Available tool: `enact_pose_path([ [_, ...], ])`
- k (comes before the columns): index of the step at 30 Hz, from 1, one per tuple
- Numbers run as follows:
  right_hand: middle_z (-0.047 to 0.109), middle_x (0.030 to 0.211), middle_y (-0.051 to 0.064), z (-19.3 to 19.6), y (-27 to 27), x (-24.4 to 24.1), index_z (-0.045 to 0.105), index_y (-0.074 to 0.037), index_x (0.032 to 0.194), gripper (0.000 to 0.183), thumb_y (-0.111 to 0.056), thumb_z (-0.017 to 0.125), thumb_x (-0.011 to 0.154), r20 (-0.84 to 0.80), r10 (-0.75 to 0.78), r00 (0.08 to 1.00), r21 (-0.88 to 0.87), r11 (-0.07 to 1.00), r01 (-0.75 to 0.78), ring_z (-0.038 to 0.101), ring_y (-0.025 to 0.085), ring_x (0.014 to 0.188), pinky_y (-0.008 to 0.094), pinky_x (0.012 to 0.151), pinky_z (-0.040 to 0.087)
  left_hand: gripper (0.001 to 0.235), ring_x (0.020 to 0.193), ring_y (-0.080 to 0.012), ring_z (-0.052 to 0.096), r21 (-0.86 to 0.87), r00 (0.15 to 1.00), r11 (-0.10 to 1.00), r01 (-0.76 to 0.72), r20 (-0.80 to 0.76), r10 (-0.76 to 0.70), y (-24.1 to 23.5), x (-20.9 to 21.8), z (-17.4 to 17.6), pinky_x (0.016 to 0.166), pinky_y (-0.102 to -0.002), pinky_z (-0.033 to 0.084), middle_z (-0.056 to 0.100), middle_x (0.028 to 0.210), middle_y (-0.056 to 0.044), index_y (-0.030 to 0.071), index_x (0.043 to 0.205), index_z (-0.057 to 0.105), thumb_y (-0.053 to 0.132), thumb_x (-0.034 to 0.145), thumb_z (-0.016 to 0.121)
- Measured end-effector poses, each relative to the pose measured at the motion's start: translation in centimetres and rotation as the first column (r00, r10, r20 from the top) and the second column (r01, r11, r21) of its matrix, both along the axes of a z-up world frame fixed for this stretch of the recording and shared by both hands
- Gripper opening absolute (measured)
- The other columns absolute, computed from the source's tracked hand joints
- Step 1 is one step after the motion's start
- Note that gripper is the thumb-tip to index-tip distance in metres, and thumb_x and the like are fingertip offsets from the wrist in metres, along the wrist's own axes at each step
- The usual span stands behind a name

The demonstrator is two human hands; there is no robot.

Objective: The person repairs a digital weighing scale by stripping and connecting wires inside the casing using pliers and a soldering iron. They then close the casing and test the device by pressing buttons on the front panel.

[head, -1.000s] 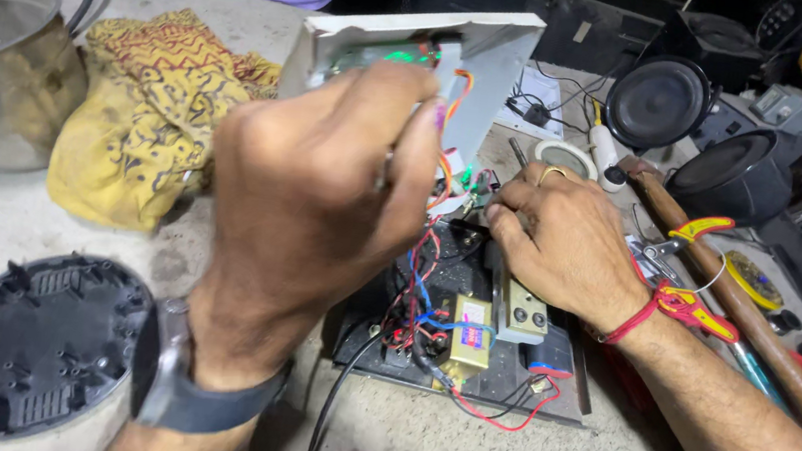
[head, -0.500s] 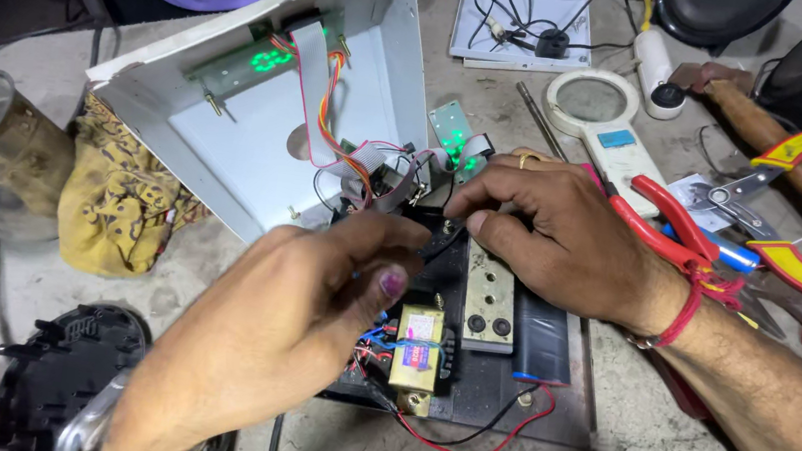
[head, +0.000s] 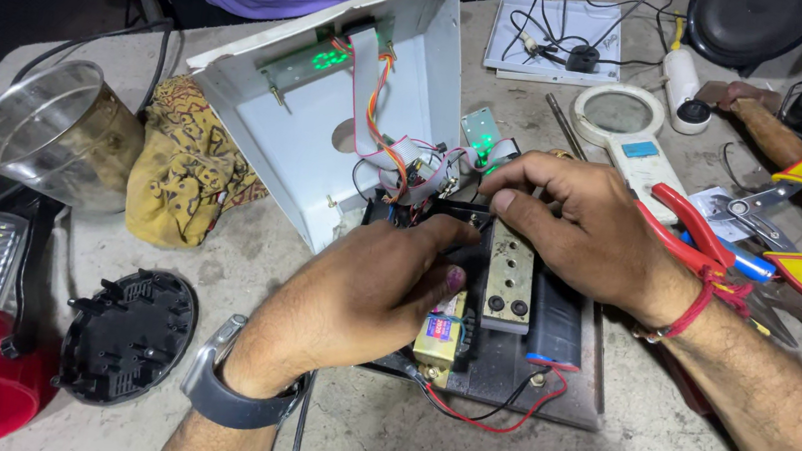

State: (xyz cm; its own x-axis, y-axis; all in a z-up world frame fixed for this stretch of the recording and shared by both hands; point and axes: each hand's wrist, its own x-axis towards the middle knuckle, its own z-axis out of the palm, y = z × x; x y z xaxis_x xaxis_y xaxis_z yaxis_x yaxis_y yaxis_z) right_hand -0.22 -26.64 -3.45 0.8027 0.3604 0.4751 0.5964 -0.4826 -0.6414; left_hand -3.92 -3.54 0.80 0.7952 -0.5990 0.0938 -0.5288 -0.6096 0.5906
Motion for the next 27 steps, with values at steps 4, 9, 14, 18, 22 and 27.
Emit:
enact_pose_path([
  [4, 0.074, 0.084, 0.002, -0.3, -0.3, 0.4, 0.073, -0.002, 0.11, 0.025, -0.021, 0.06, 0.101, -0.139, -0.027, 0.99, 0.031, 0.999, 0.032, 0.061, 0.005, 0.072, 0.025, 0.062, 0.051, 0.037, 0.069, -0.0335, 0.07, 0.007, 1.0, 1.0, 0.014, 0.02, -0.014, 0.3, -0.1, 0.0, 0.061, -0.047, 0.05, 0.068, 0.068, -0.014, 0.006, 0.126, 0.061, 0.023, 0.093, 0.062],
  [9, 0.071, 0.08, -0.003, -0.4, -0.1, 0.2, 0.072, -0.003, 0.111, 0.025, -0.022, 0.057, 0.103, -0.172, -0.057, 0.983, 0.055, 0.996, 0.068, 0.056, 0.002, 0.067, 0.022, 0.055, 0.048, 0.046, 0.071, -0.0335, 0.071, -0.016, 0.999, 1.0, 0.013, -0.041, -0.013, 0.3, 0.0, -0.1, 0.062, -0.047, 0.052, 0.071, 0.071, -0.014, 0.004, 0.136, 0.053, 0.02, 0.093, 0.062],
  [14, 0.061, 0.069, 0.001, -0.4, 0.1, -0.1, 0.075, -0.004, 0.111, 0.025, -0.024, 0.061, 0.104, -0.26, -0.104, 0.96, -0.002, 0.994, 0.107, 0.047, 0.005, 0.061, 0.026, 0.051, 0.04, 0.051, 0.079, -0.0299, 0.074, -0.13, 0.995, 0.992, -0.003, -0.098, -0.01, 0.4, 0.5, -0.5, 0.067, -0.042, 0.054, 0.075, 0.082, -0.016, 0.002, 0.14, 0.046, 0.019, 0.094, 0.062],
  [18, 0.068, 0.08, -0.004, -0.4, 0.2, -0.2, 0.072, -0.002, 0.11, 0.025, -0.023, 0.059, 0.103, -0.158, -0.019, 0.987, 0.031, 0.999, 0.025, 0.053, 0.001, 0.072, 0.023, 0.06, 0.048, 0.055, 0.082, -0.0231, 0.077, -0.21, 0.975, 0.978, 0.011, -0.215, -0.057, 0.6, 0.9, -0.8, 0.071, -0.037, 0.057, 0.077, 0.087, -0.013, 0.0, 0.142, 0.041, 0.02, 0.095, 0.061],
  [22, 0.071, 0.083, -0.003, -0.4, 0.3, -0.2, 0.072, -0.002, 0.11, 0.026, -0.023, 0.059, 0.104, -0.144, -0.007, 0.99, 0.03, 0.999, 0.011, 0.056, 0.001, 0.076, 0.023, 0.064, 0.051, 0.056, 0.078, -0.0231, 0.076, -0.248, 0.962, 0.968, 0.029, -0.255, -0.094, 0.8, 0.9, -0.6, 0.068, -0.038, 0.057, 0.076, 0.083, -0.013, -0.001, 0.143, 0.041, 0.02, 0.095, 0.06],
  [27, 0.071, 0.085, 0.0, 0.0, 0.3, -0.3, 0.072, -0.003, 0.11, 0.025, -0.024, 0.06, 0.104, -0.047, -0.024, 0.999, -0.036, 0.999, 0.023, 0.06, 0.004, 0.074, 0.024, 0.064, 0.051, 0.052, 0.07, -0.0304, 0.072, -0.058, 0.987, 0.997, -0.056, -0.153, 0.047, 0.5, 0.2, -0.2, 0.061, -0.044, 0.052, 0.072, 0.073, -0.017, 0.002, 0.14, 0.046, 0.019, 0.093, 0.059],
])
